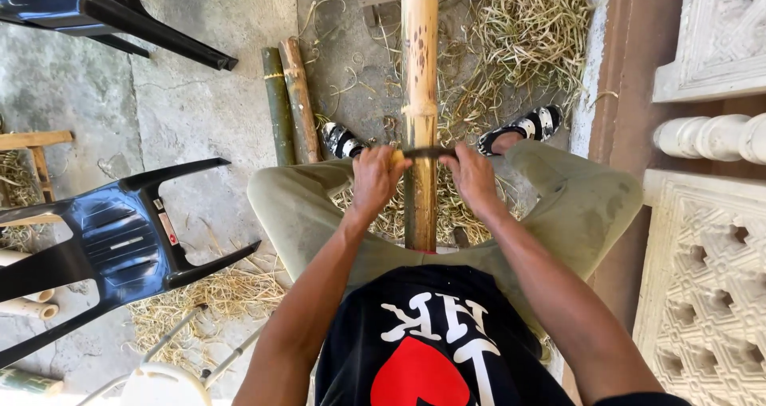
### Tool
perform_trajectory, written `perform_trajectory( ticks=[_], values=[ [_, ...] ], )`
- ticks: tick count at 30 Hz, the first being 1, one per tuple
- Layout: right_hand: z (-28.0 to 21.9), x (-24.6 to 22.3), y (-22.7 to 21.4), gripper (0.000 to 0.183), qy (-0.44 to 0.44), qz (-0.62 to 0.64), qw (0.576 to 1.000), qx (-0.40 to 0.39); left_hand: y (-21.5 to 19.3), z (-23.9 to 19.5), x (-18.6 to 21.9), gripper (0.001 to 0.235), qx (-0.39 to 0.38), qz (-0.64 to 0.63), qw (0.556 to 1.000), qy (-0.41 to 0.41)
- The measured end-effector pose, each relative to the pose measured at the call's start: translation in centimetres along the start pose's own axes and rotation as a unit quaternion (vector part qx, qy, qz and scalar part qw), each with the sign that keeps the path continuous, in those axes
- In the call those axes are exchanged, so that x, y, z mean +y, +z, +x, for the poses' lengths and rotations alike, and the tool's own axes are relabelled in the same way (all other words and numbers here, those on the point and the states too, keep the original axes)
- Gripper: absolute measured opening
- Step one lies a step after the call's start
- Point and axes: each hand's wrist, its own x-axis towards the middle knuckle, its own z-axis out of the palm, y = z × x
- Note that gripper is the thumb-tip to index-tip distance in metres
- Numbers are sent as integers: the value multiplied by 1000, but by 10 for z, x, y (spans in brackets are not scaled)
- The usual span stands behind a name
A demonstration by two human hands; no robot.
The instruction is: Peeling and stripping the outer bark from a bamboo pole using a curved hand blade.
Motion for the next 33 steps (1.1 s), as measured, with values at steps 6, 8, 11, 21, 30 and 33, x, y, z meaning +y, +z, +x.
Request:
perform_trajectory(
  ticks=[6,8,11,21,30,33],
  values=[
    [-93,46,29,41,22,-55,955,-290,-8,-86,-4,41,-66,-53,993,86],
    [-78,46,30,50,89,-57,944,-311,-2,-75,-10,42,-160,-91,983,15],
    [-13,-1,-18,44,28,-15,985,-168,-3,-13,-10,42,-28,-9,999,22],
    [-18,-7,-12,39,-23,-41,998,-33,8,-14,-13,51,24,-53,998,37],
    [-15,-7,-18,40,-6,-65,990,-129,-16,-10,-1,45,-27,-27,997,61],
    [43,-21,-31,33,40,-24,997,-57,-10,41,1,41,22,-39,999,18]
  ],
)
